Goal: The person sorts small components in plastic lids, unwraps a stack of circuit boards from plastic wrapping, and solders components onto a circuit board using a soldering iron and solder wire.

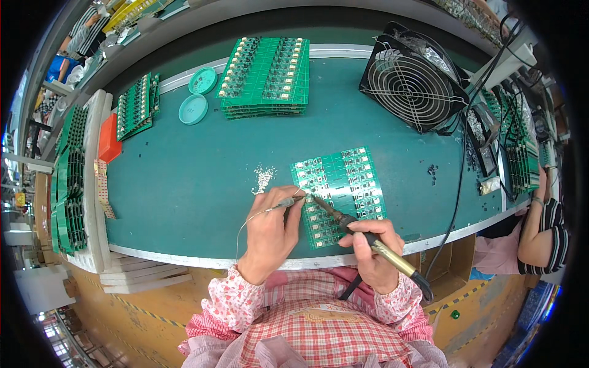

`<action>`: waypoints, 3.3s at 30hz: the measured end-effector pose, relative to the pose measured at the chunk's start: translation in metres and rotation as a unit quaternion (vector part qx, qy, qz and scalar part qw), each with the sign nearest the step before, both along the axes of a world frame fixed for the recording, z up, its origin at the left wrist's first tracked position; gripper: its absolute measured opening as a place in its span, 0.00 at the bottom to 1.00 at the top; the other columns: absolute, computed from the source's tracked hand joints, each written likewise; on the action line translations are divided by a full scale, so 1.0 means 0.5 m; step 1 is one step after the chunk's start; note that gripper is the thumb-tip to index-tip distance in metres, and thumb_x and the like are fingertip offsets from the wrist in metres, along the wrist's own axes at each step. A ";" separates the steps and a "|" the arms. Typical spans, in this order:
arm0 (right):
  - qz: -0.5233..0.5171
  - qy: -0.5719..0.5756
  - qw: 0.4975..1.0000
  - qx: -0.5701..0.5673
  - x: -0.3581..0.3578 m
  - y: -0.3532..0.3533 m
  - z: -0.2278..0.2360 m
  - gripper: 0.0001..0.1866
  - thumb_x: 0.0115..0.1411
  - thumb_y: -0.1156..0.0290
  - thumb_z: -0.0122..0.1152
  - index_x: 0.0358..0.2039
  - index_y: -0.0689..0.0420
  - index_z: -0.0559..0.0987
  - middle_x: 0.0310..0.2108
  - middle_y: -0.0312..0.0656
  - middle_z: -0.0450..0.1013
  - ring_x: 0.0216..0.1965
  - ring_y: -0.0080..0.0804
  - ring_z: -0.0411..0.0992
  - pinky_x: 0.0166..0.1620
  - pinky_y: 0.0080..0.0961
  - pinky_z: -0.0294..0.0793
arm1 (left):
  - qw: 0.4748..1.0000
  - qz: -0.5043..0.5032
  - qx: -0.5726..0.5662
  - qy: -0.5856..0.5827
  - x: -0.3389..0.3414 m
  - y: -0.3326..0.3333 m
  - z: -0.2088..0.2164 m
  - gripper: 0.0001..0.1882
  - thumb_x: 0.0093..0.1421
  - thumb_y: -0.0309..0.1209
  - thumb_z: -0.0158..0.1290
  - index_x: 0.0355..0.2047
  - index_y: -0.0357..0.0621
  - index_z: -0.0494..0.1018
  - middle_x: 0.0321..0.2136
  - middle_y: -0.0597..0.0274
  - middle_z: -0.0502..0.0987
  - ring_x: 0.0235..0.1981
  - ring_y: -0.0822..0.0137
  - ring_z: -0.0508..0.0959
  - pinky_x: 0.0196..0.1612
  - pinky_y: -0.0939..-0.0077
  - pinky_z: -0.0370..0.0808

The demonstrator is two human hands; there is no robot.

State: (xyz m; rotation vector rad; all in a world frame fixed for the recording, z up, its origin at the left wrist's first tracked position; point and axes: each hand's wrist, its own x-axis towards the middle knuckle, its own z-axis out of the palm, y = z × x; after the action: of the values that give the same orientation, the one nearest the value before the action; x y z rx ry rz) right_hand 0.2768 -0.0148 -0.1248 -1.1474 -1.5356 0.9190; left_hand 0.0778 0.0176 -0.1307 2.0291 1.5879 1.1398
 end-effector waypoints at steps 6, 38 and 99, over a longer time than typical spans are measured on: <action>-0.067 0.046 0.997 -0.011 0.017 -0.012 -0.008 0.07 0.62 0.75 0.62 0.40 0.60 0.78 0.26 0.41 0.81 0.28 0.28 0.81 0.34 0.26 0.77 | 1.000 0.001 -0.021 0.004 0.001 -0.003 0.005 0.09 0.58 0.18 0.57 0.39 0.38 0.77 0.38 0.54 0.81 0.38 0.53 0.80 0.43 0.64 0.75; -0.103 -0.285 0.938 0.168 0.009 0.010 -0.025 0.26 0.50 0.72 0.74 0.51 0.57 0.80 0.42 0.50 0.74 0.45 0.48 0.74 0.50 0.41 0.72 | 0.989 0.145 -0.016 0.017 -0.077 -0.024 0.000 0.08 0.58 0.20 0.58 0.38 0.41 0.77 0.37 0.59 0.81 0.37 0.56 0.79 0.46 0.66 0.70; -0.116 -0.224 0.952 0.172 0.018 0.008 -0.021 0.24 0.50 0.79 0.71 0.50 0.58 0.81 0.37 0.47 0.75 0.40 0.44 0.76 0.45 0.36 0.74 | 0.999 0.007 -0.035 -0.017 0.002 -0.004 0.010 0.09 0.59 0.18 0.57 0.40 0.38 0.76 0.37 0.55 0.80 0.36 0.56 0.79 0.41 0.67 0.74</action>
State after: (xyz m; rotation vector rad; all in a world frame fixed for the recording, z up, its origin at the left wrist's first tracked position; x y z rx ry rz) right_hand 0.2858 -0.0109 -0.1353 -1.2973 -1.7834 0.2197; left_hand 0.0787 0.0154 -0.1255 1.9478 1.6055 1.1014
